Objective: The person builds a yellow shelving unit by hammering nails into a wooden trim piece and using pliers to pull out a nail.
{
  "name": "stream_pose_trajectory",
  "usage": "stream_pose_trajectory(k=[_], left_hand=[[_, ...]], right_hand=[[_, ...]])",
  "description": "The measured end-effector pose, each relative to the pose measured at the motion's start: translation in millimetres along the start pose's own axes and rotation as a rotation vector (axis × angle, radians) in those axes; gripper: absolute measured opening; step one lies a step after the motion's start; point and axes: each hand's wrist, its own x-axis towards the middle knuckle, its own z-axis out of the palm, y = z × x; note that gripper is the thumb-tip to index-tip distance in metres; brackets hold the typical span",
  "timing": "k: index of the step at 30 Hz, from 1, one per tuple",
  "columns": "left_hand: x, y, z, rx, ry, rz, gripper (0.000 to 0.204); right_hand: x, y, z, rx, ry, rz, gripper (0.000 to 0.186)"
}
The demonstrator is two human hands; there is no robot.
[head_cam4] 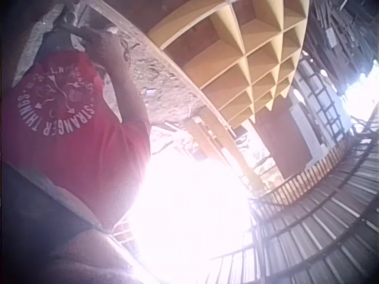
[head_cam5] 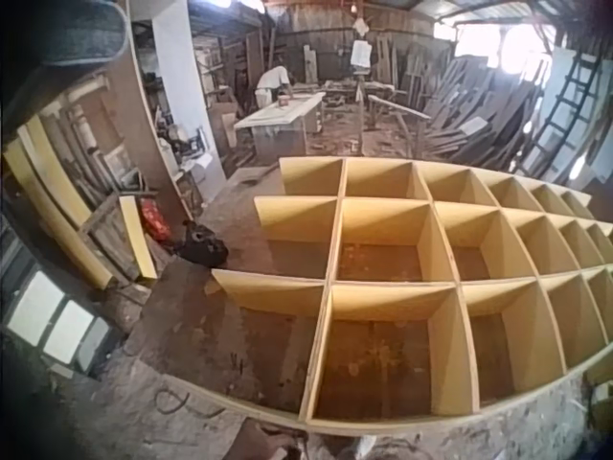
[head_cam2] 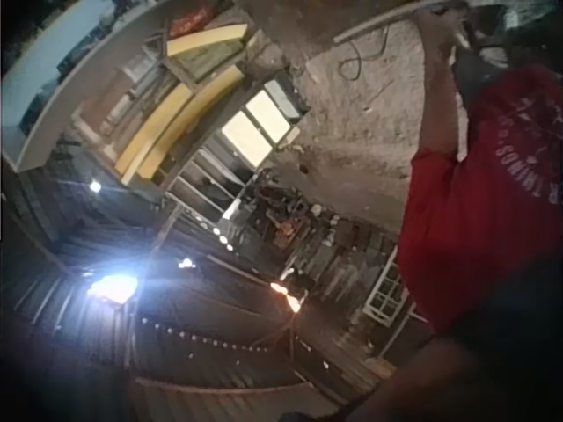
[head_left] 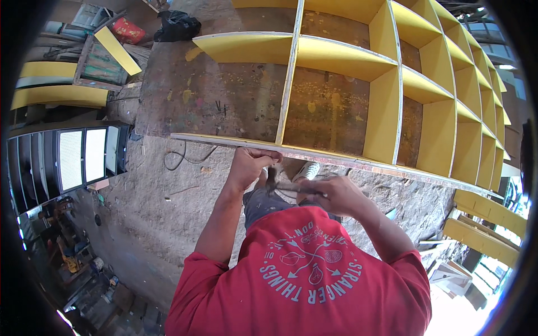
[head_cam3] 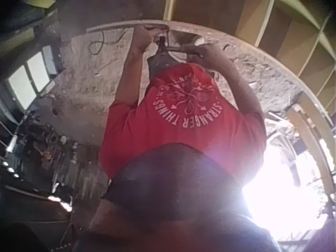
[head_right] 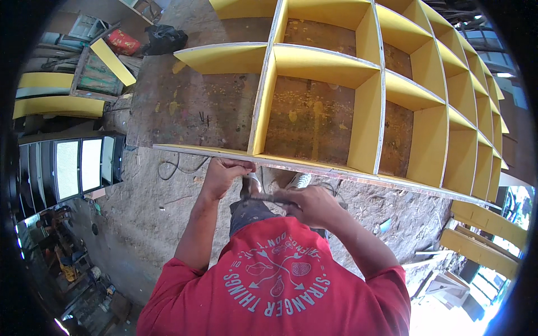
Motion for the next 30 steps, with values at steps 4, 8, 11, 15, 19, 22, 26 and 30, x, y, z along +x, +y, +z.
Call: stream_pose_trajectory(k=[4, 8, 11, 15, 19, 22, 26, 30], left_hand=[[-1.9, 4.5, 2.1, -0.003, -0.004, -0.011, 0.021], [-3.9, 9.0, -1.1, 0.035, -0.012, -0.025, 0.021], [-14.9, 28.1, -11.8, 0.043, -0.118, -0.032, 0.018], [-25.5, 62.3, -15.3, 0.341, -0.116, -0.017, 0.02], [-36.7, 104.2, -20.4, 0.754, 0.017, 0.156, 0.02], [-25.4, 129.5, -30.5, 1.096, -0.023, 0.348, 0.045], [25.4, 100.8, -56.0, 1.359, -0.341, 0.683, 0.093], [58.1, 128.2, -51.3, 1.387, -0.546, 0.696, 0.095]], right_hand=[[-1.4, -0.9, 3.9, 0.005, -0.105, 0.012, 0.045], [-6.7, 13.4, 3.0, 0.108, -0.05, -0.035, 0.044], [-16.2, 16.6, -21.3, 0.306, 0.001, -0.033, 0.043], [-17.1, -7.1, -22.5, 0.459, 0.38, 0.195, 0.037], [5.0, -12.4, -16.4, 0.411, 0.65, 0.363, 0.03], [11.4, -9.1, -9.0, 0.439, 0.721, 0.413, 0.024], [19.4, -15.9, -3.8, 0.447, 0.749, 0.518, 0.022], [23.0, -15.9, 1.6, 0.467, 0.821, 0.56, 0.019]])
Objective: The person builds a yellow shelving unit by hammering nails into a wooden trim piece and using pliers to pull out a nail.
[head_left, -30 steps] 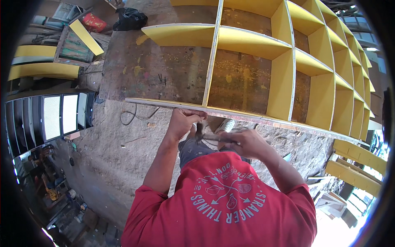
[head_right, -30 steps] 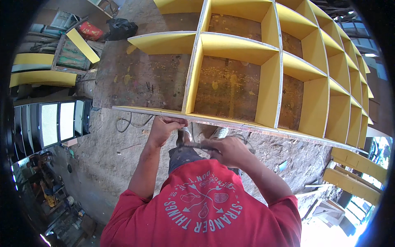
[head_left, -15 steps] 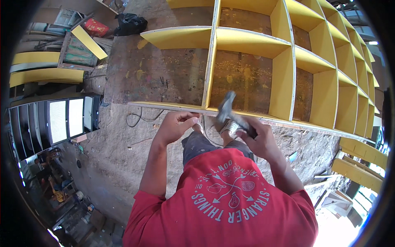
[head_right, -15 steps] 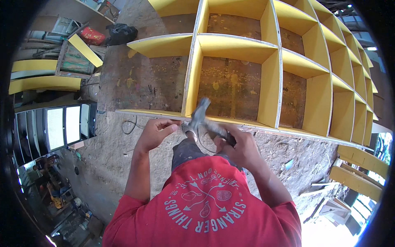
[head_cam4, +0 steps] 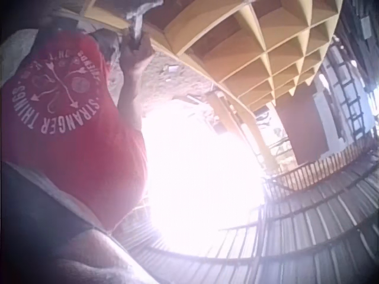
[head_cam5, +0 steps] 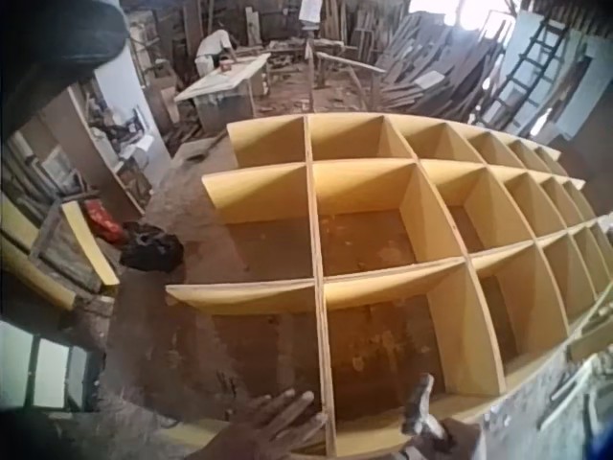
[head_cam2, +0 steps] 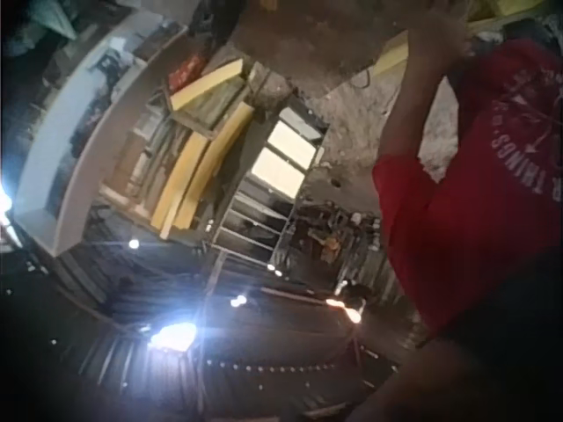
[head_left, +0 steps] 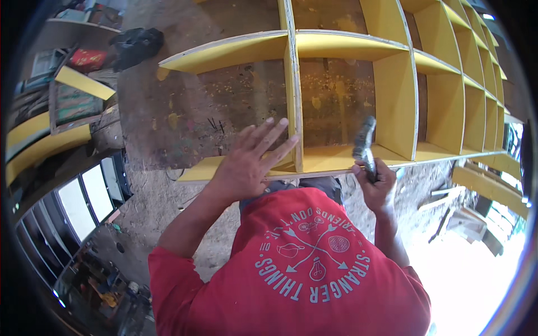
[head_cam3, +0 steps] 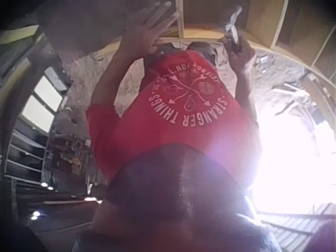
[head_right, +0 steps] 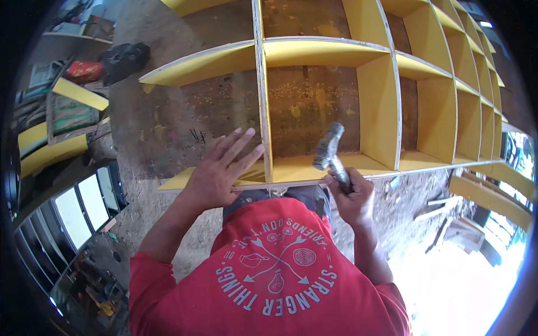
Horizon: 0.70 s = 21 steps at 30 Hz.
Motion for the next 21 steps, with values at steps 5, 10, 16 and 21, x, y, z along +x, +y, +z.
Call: stream_pose_trajectory(k=[5, 10, 16, 21], left_hand=[[7.9, -20.7, 7.2, -0.163, -0.088, 0.081, 0.087], [16.2, -27.9, 9.9, -0.226, -0.107, 0.152, 0.087], [18.0, -27.9, 10.2, -0.167, -0.11, 0.242, 0.089], [11.9, -20.8, 10.1, -0.093, -0.034, 0.272, 0.09]], right_hand=[[2.0, -5.8, 11.0, 0.044, 0.12, 0.19, 0.018], [1.2, -11.6, 20.8, -0.002, 0.227, 0.2, 0.019], [-0.8, -10.9, 28.4, 0.094, 0.291, 0.196, 0.019], [-8.5, 10.0, 38.0, 0.207, 0.341, 0.211, 0.017]])
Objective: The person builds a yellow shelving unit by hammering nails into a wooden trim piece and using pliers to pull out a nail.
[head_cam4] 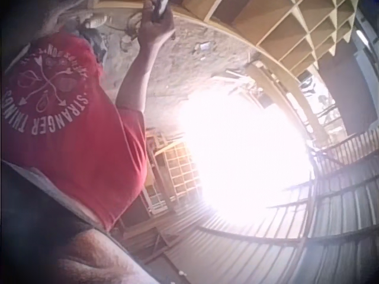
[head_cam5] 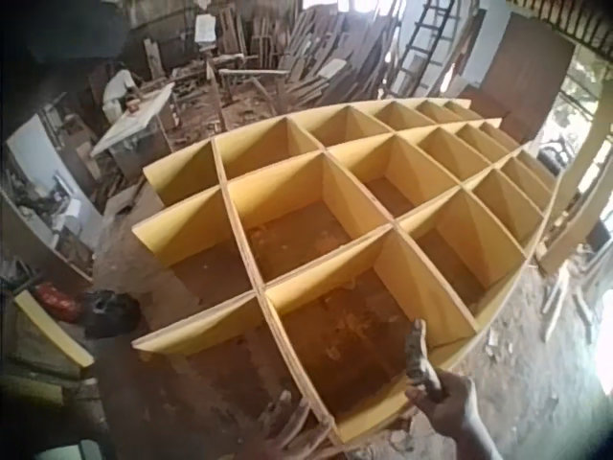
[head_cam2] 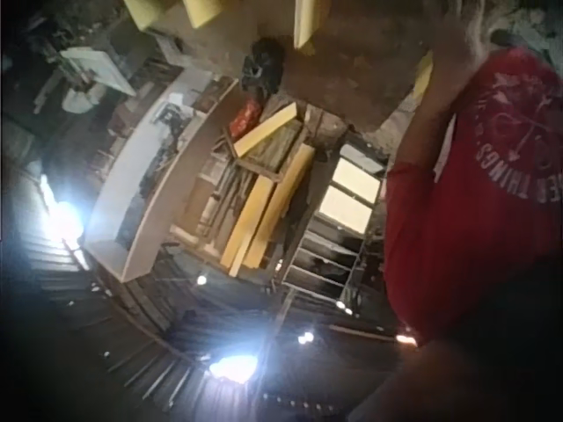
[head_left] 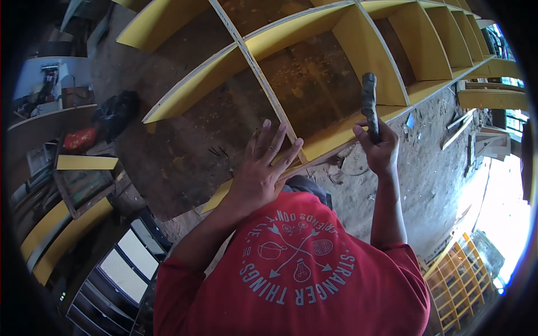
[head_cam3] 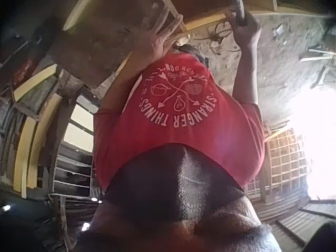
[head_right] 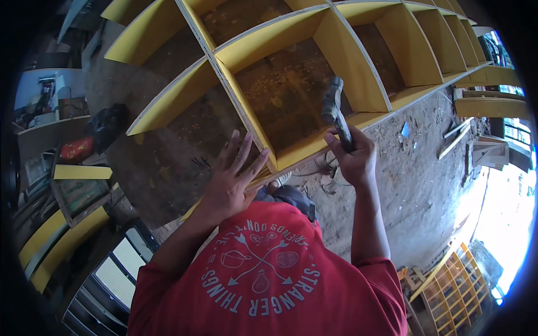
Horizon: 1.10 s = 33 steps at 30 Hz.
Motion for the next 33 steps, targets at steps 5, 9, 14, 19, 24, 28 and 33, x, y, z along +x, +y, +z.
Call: stream_pose_trajectory(k=[5, 9, 14, 19, 24, 28, 33], left_hand=[[-0.4, 5.1, 5.0, 0.007, 0.052, 0.046, 0.089], [-1.5, 9.4, 7.7, 0.123, 0.064, 0.11, 0.083], [-3.3, 14.4, 11.3, 0.332, 0.105, 0.167, 0.084], [3.2, 11.2, 16.6, 0.307, -0.016, 0.395, 0.08], [27.0, 17.9, 31.8, 0.271, 0.033, 0.475, 0.063], [31.9, 9.5, 38.3, 0.216, 0.084, 0.601, 0.033], [32.4, 7.1, 41.1, 0.343, 0.068, 0.609, 0.015]], right_hand=[[-14.9, 12.8, 14.5, 0.178, 0.171, -0.167, 0.025], [-63.8, 15.3, 30.5, 0.448, 0.247, -0.231, 0.029], [-139.5, 41.7, 61.4, 0.825, 0.277, -0.035, 0.039], [-200.4, 58.9, 113.0, 0.961, 0.349, 0.081, 0.028], [-227.3, 34.3, 191.2, 1.152, 0.57, 0.069, 0.029], [-250.0, 12.1, 242.5, 1.347, 0.555, 0.121, 0.028], [-251.9, -16.0, 292.3, 1.468, 0.727, 0.104, 0.026]])
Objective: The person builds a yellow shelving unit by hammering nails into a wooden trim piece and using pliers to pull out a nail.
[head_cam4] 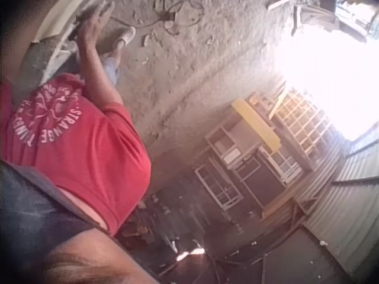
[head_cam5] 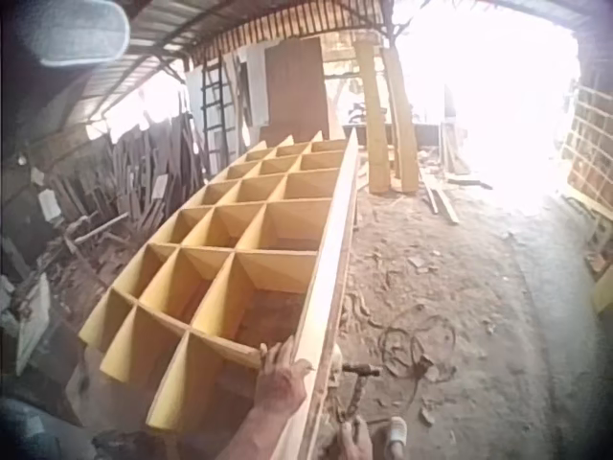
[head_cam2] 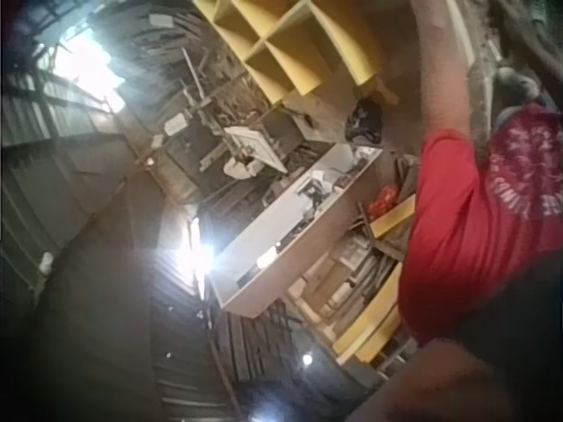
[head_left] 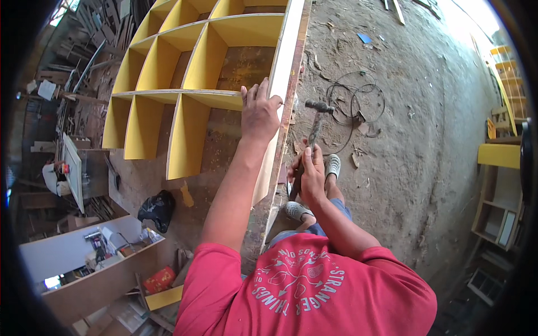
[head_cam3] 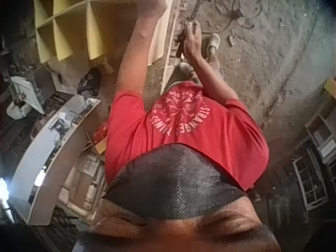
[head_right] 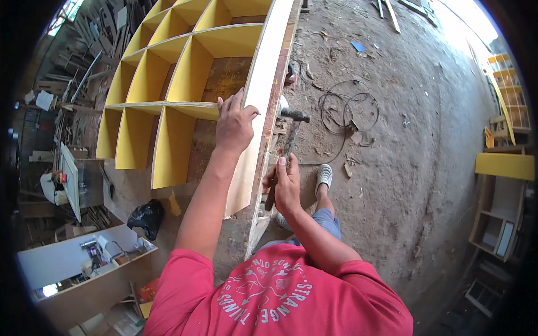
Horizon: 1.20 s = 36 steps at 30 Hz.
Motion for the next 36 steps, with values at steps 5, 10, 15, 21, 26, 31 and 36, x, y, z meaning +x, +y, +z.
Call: stream_pose_trajectory(k=[5, 10, 15, 21, 26, 31, 36], left_hand=[[-2.3, 5.6, -2.0, 0.011, 0.052, 0.002, 0.019], [-3.1, 6.8, -5.0, 0.004, 0.007, -0.025, 0.018], [-2.3, 7.1, -3.9, 0.006, 0.022, -0.007, 0.018], [-3.9, -1.8, -0.6, 0.021, 0.022, -0.02, 0.019], [-2.4, 2.5, -4.0, -0.018, 0.013, -0.018, 0.02], [-1.1, 4.0, -2.0, -0.012, 0.013, -0.015, 0.021], [-3.4, -1.1, -0.8, -0.05, 0.01, -0.031, 0.02]], right_hand=[[-15.2, 13.8, 12.8, -0.12, -0.011, -0.049, 0.031], [-8.1, 23.4, 15.7, -0.153, 0.146, -0.234, 0.03], [8.8, 49.5, 16.6, -0.303, 0.284, -0.392, 0.026], [6.5, 39.0, 22.5, -0.045, 0.32, -0.388, 0.028], [15.8, 59.4, 11.4, -0.485, 0.182, -0.398, 0.027], [17.1, 54.1, 13.6, -0.312, 0.411, -0.366, 0.037], [16.3, 52.5, 8.6, -0.449, 0.208, -0.465, 0.036]])
